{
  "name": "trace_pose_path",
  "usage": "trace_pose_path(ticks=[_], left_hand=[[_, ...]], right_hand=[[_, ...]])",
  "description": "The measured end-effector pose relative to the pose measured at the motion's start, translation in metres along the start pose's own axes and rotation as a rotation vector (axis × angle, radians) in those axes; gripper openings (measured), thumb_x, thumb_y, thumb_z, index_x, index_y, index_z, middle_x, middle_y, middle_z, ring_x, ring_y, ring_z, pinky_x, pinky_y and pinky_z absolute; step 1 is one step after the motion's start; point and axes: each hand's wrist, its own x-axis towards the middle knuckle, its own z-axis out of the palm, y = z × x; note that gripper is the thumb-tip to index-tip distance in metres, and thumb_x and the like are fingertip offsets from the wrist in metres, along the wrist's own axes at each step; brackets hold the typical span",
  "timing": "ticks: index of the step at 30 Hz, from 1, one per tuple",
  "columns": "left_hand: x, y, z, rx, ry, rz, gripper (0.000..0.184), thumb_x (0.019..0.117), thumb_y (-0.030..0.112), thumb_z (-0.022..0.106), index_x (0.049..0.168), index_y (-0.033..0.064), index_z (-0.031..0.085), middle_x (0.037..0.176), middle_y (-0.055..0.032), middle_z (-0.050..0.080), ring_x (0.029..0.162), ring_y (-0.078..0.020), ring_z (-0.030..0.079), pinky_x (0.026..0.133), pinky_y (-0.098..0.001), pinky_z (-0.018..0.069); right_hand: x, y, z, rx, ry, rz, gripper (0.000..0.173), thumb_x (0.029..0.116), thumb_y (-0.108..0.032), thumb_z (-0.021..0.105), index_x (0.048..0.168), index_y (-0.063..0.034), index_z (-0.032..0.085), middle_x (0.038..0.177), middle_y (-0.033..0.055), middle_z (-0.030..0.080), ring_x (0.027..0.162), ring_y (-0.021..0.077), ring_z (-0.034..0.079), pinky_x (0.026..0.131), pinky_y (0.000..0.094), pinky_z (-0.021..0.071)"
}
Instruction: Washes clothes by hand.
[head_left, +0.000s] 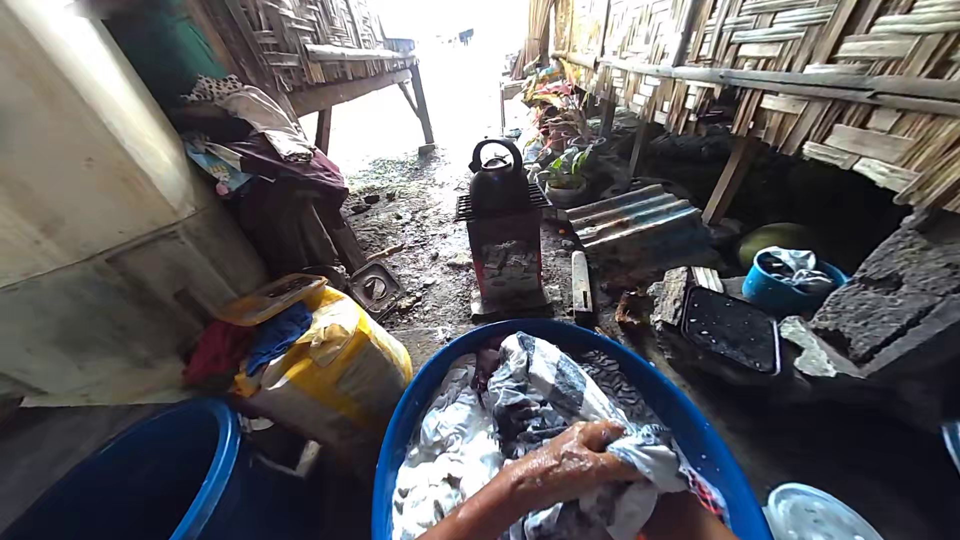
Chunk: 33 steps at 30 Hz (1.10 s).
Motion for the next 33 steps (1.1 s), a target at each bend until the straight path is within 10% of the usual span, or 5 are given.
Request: trace_pose_path(ticks=[6, 12, 17, 22, 33], left_hand=[[0.001, -0.005, 0.002, -0.093, 0.040, -0.011, 0.026, 0.0993, 0.009, 0.052, 0.119, -0.0074, 0.060, 0.107, -0.0078, 0.062, 0.098, -0.0060, 0.058, 0.092, -0.0276, 0.0486], [0.001, -0.002, 0.006, -0.085, 0.024, -0.027, 0.027, 0.0991, 0.006, 0.052, 0.120, -0.0094, 0.058, 0.108, -0.0103, 0.062, 0.098, -0.0068, 0.058, 0.092, -0.0273, 0.0484], [0.008, 0.000, -0.007, 0.191, 0.103, -0.025, 0.028, 0.1034, 0.014, 0.053, 0.115, -0.0086, 0.064, 0.103, -0.0160, 0.067, 0.095, -0.0161, 0.062, 0.090, -0.0365, 0.0488], [0.013, -0.007, -0.061, 0.522, 0.486, -0.080, 0.031, 0.1041, 0.019, 0.052, 0.114, -0.0049, 0.069, 0.108, -0.0211, 0.070, 0.106, -0.0292, 0.066, 0.097, -0.0486, 0.0488], [-0.028, -0.087, -0.142, 0.690, 0.602, -0.802, 0.039, 0.1079, 0.021, 0.045, 0.129, -0.0077, 0.060, 0.135, -0.0302, 0.058, 0.130, -0.0436, 0.053, 0.108, -0.0598, 0.0395]], right_hand=[[0.015, 0.004, 0.001, -0.410, -0.122, -0.003, 0.038, 0.1057, -0.007, 0.047, 0.137, 0.0130, 0.053, 0.143, 0.0266, 0.056, 0.135, 0.0327, 0.052, 0.116, 0.0426, 0.0356], [0.012, -0.002, 0.000, -0.104, -0.082, 0.170, 0.038, 0.1044, 0.002, 0.038, 0.139, 0.0164, 0.046, 0.143, 0.0237, 0.053, 0.132, 0.0204, 0.053, 0.112, 0.0293, 0.0388], [0.016, 0.009, 0.011, -0.769, -0.151, -0.082, 0.034, 0.1012, -0.001, 0.049, 0.127, 0.0152, 0.062, 0.132, 0.0321, 0.062, 0.127, 0.0449, 0.059, 0.110, 0.0555, 0.0429], [0.073, -0.005, 0.032, 0.158, 0.032, -0.069, 0.038, 0.1103, -0.007, 0.036, 0.138, 0.0156, 0.049, 0.141, 0.0284, 0.055, 0.132, 0.0278, 0.054, 0.114, 0.0326, 0.0380], [0.097, -0.097, -0.023, -0.166, 0.054, -0.271, 0.037, 0.1083, -0.006, 0.040, 0.134, 0.0164, 0.053, 0.138, 0.0344, 0.056, 0.133, 0.0410, 0.052, 0.115, 0.0484, 0.0357]])
